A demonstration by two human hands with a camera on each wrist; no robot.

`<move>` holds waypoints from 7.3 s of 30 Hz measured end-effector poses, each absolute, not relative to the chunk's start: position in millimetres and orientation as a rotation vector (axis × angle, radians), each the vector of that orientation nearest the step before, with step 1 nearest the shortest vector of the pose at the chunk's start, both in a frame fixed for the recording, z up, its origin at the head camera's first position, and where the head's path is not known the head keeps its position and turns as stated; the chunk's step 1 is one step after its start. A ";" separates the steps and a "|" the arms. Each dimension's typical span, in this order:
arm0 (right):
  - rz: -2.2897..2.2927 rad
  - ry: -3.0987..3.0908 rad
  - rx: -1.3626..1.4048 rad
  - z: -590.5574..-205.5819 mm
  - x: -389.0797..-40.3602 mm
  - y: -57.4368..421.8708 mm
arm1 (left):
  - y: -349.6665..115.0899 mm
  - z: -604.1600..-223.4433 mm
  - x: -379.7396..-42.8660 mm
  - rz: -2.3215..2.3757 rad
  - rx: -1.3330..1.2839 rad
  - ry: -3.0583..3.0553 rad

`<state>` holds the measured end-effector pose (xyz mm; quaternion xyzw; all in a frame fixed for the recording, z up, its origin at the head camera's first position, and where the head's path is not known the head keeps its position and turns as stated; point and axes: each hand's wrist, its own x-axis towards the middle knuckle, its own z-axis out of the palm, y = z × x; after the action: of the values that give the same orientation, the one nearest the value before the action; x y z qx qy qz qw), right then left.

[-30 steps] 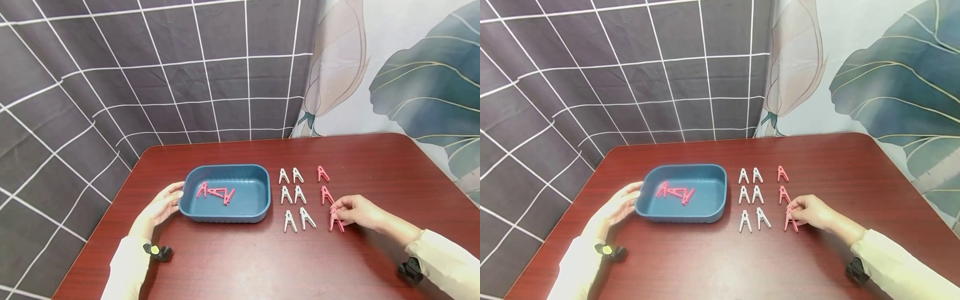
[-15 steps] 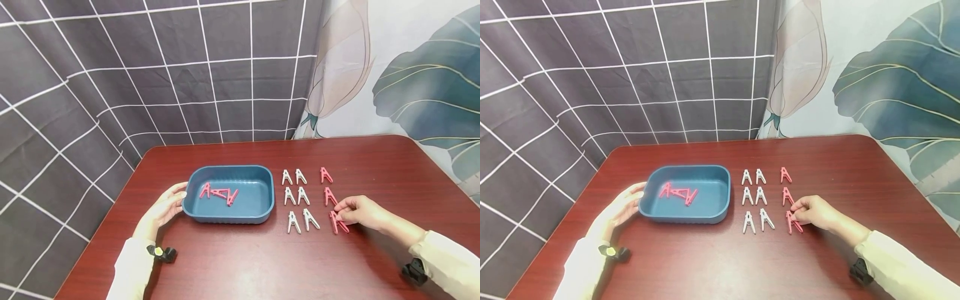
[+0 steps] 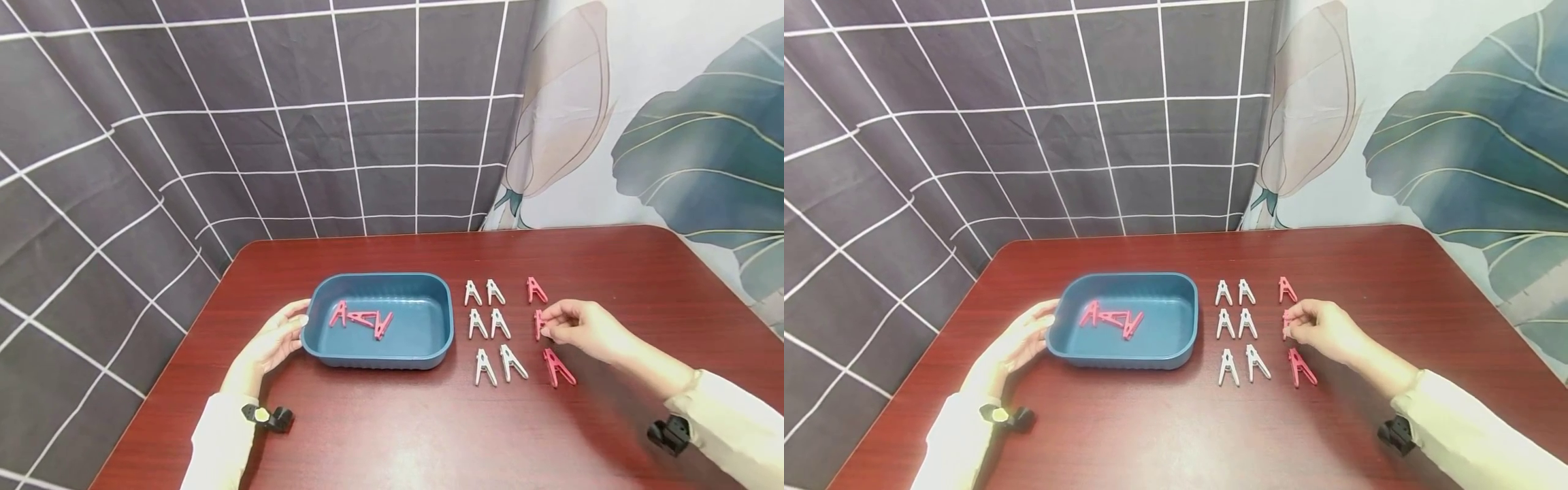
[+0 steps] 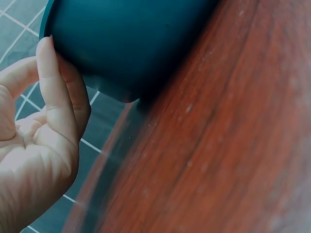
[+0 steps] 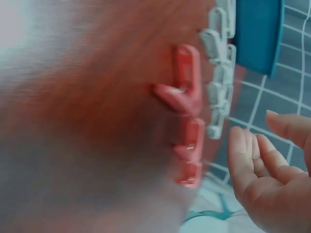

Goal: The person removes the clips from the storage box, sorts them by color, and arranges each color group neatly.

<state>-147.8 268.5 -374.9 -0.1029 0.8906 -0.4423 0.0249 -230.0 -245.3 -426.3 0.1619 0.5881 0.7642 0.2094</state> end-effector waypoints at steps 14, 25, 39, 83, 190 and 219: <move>-1.303 2.940 -0.582 -346.1 -160.9 205.8 | -243.9 -425.6 -228.3 2.148 0.438 1.610; -1.339 2.912 -0.752 -350.4 -177.6 162.8 | -234.2 -409.4 -218.7 2.155 0.383 1.595; -0.912 2.953 -1.301 -356.1 -200.4 105.8 | -238.0 -411.1 -219.7 2.190 0.435 1.536; -0.381 2.973 -1.346 -394.6 -221.8 47.5 | -237.3 -412.0 -219.5 2.176 0.449 1.547; -1.432 2.619 0.093 -406.0 -233.7 337.8 | -238.4 -396.0 -219.0 2.008 0.371 1.718; -1.083 2.918 -0.071 -321.1 -235.1 239.4 | -237.5 -393.5 -221.4 2.008 0.322 1.702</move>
<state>-235.1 239.4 -321.1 -0.0228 0.9372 -0.3477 0.0142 -221.4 -237.5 -393.5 0.1178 0.6228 0.7345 0.2423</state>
